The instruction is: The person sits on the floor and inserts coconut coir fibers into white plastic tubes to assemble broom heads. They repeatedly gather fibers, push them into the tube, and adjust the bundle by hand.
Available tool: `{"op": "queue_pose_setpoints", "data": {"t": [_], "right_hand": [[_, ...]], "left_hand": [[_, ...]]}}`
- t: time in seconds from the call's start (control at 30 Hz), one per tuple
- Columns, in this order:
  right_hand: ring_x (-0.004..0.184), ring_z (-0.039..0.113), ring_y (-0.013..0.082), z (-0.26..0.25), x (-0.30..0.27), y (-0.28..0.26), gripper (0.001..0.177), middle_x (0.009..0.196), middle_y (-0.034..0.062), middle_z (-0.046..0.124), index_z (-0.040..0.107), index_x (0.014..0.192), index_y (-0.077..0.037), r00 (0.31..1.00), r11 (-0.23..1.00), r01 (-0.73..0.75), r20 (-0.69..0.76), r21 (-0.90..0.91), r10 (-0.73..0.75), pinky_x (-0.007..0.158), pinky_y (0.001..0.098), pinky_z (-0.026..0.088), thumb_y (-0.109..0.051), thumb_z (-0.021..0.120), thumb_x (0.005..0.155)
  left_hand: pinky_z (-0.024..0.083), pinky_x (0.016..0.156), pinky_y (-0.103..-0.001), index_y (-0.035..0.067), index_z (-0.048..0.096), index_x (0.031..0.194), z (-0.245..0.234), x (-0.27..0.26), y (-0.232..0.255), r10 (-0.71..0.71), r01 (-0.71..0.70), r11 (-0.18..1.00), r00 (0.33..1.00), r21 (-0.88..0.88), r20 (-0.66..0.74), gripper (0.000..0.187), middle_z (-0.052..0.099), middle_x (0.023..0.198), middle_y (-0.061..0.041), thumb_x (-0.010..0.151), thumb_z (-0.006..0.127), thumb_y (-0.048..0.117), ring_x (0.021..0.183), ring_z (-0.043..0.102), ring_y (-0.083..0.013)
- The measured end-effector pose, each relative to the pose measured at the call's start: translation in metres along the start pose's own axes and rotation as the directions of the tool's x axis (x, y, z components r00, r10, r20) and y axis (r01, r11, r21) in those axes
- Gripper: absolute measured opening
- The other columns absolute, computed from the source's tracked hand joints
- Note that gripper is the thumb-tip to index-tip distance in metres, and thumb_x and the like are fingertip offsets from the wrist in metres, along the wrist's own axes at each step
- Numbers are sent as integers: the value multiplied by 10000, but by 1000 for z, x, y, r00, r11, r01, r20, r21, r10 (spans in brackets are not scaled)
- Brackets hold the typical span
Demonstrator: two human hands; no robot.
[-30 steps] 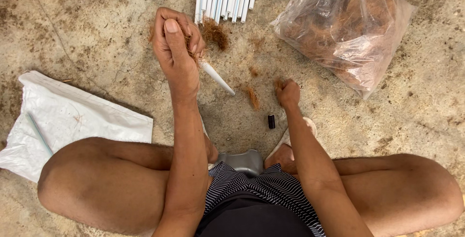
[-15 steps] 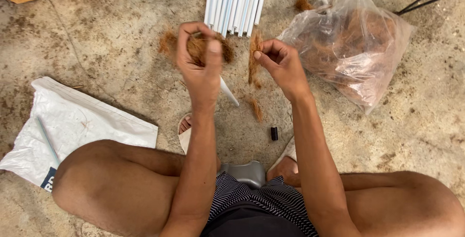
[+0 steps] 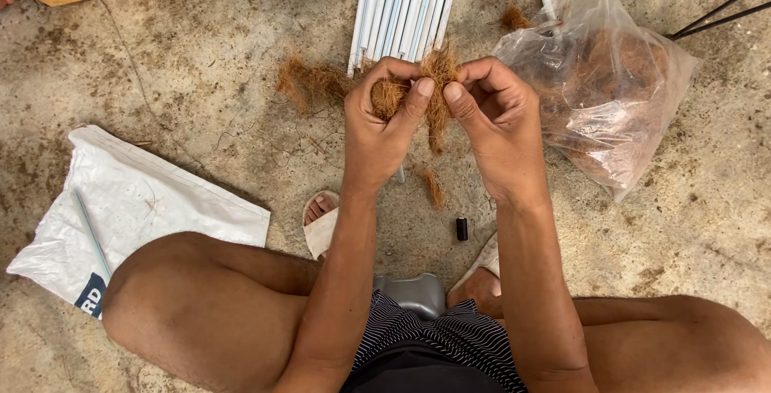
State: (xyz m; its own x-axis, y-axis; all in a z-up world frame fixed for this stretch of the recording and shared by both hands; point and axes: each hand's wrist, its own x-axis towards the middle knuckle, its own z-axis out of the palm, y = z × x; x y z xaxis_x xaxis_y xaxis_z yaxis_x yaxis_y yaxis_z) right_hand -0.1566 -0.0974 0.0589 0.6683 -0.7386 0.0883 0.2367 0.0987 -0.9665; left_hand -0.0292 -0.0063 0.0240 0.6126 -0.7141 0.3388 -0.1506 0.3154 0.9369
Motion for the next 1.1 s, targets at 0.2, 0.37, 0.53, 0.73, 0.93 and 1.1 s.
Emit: {"op": "queue_pose_setpoints", "data": {"t": [0.2,0.37,0.53,0.73,0.93,1.1], "right_hand": [[782,491,62,-6,-2,5,63,884,-17,602,666,1084,-55,1000,1000,21,13,19,-21,679,211,416,-114,680,1071],[728,478,60,-7,1,3,67,829,-22,572,649,1043,-59,997,998,44,-58,-41,-46,621,201,398,-119,673,1062],[719,512,56,5,-1,4,57,831,-15,595,641,1025,-59,993,986,89,-67,-138,-99,614,205,439,-102,674,1043],[761,539,59,4,-4,3,49,871,-2,618,634,1045,-55,990,980,116,-62,-160,-127,645,219,451,-86,670,1060],[713,482,71,-1,-2,3,77,824,-10,570,623,1014,-68,991,980,91,-81,-175,-107,606,222,406,-104,648,1077],[670,478,97,-10,2,-3,93,827,12,577,619,1020,-79,999,1000,9,-52,29,-8,566,231,404,-125,591,1096]], "left_hand": [[559,892,-319,56,689,1066,5,-1,-11,96,-94,994,995,61,-28,152,700,973,-45,1059,722,204,872,662,-130],[473,595,-247,58,699,1064,-3,2,-11,-43,40,998,997,-47,-63,173,686,880,-21,1035,705,229,678,564,-82],[606,638,-273,59,663,1085,1,-1,-1,1,0,999,1000,-42,16,268,696,867,-14,949,776,261,740,686,-87],[577,624,-274,71,679,1015,5,-1,6,-88,88,996,996,-10,13,200,726,853,-22,965,769,243,707,688,-102],[544,693,-282,64,661,1028,4,-4,-2,7,-7,1000,1000,24,0,209,670,839,-27,996,759,245,732,641,-109],[502,561,-255,106,626,953,-7,0,-11,-51,52,996,999,-74,5,213,648,784,-5,1008,741,277,627,583,-86]]}}
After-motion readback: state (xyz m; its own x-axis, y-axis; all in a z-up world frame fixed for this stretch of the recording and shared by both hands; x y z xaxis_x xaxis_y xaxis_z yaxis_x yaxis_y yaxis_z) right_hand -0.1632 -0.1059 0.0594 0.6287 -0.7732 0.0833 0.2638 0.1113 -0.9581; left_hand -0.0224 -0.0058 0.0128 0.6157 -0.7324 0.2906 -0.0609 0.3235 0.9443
